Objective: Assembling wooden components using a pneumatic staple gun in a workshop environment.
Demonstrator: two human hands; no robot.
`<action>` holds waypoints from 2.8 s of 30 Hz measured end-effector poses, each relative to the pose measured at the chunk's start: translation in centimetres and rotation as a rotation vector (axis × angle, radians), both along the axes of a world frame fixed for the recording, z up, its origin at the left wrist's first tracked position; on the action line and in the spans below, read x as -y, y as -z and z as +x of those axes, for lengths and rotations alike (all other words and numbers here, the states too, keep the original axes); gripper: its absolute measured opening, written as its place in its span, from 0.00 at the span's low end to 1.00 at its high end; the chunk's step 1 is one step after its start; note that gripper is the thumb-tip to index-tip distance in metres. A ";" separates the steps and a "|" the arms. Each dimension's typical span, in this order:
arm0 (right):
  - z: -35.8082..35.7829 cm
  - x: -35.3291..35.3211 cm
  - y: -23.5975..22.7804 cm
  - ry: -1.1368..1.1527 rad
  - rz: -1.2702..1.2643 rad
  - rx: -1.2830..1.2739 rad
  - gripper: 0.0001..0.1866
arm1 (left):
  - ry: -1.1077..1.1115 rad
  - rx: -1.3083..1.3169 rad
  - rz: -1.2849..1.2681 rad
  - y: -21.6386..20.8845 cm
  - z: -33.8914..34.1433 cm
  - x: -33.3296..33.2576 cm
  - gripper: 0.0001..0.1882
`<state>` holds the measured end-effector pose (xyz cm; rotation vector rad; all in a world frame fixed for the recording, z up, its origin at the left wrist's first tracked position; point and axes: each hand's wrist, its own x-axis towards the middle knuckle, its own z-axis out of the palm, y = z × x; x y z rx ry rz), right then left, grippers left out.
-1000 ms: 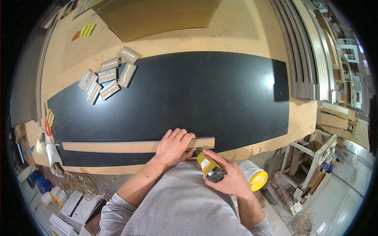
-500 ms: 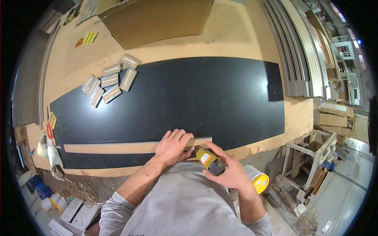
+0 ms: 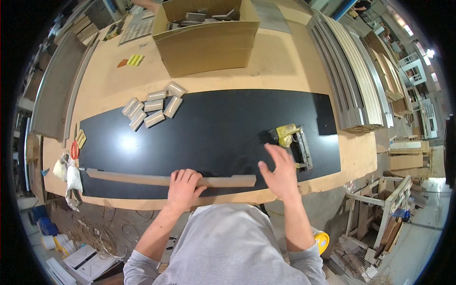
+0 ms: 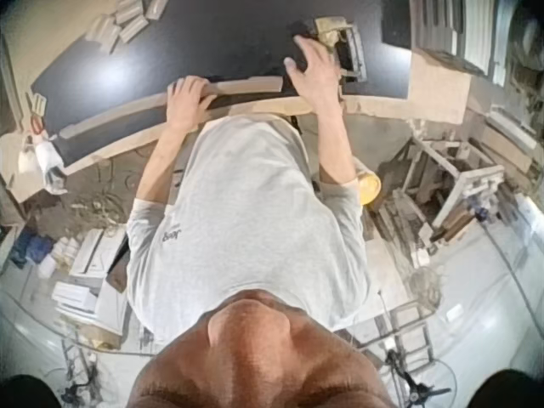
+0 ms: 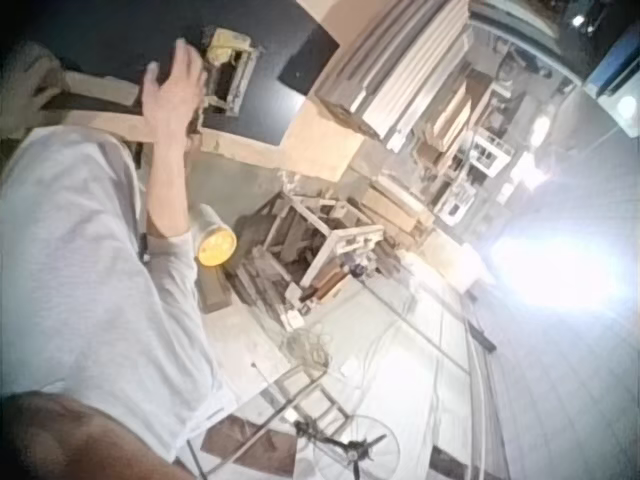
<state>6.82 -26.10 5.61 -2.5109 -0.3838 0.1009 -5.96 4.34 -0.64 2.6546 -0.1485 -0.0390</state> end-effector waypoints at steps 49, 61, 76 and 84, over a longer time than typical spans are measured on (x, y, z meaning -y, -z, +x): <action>-12.2 -5.5 1.6 -0.006 0.421 -0.730 0.19 | -0.523 -0.011 -1.694 -9.0 -3.1 -14.9 0.16; -11.1 -2.0 -1.2 0.018 0.222 0.062 0.35 | -0.268 0.135 -1.334 -17.2 5.8 0.9 0.24; 8.7 22.2 -4.8 0.616 0.259 0.080 0.33 | -0.281 -0.096 0.000 2.2 7.7 12.3 0.34; 24.8 26.6 -7.9 0.624 -0.092 0.138 0.34 | -0.270 0.092 0.078 4.1 6.4 13.6 0.33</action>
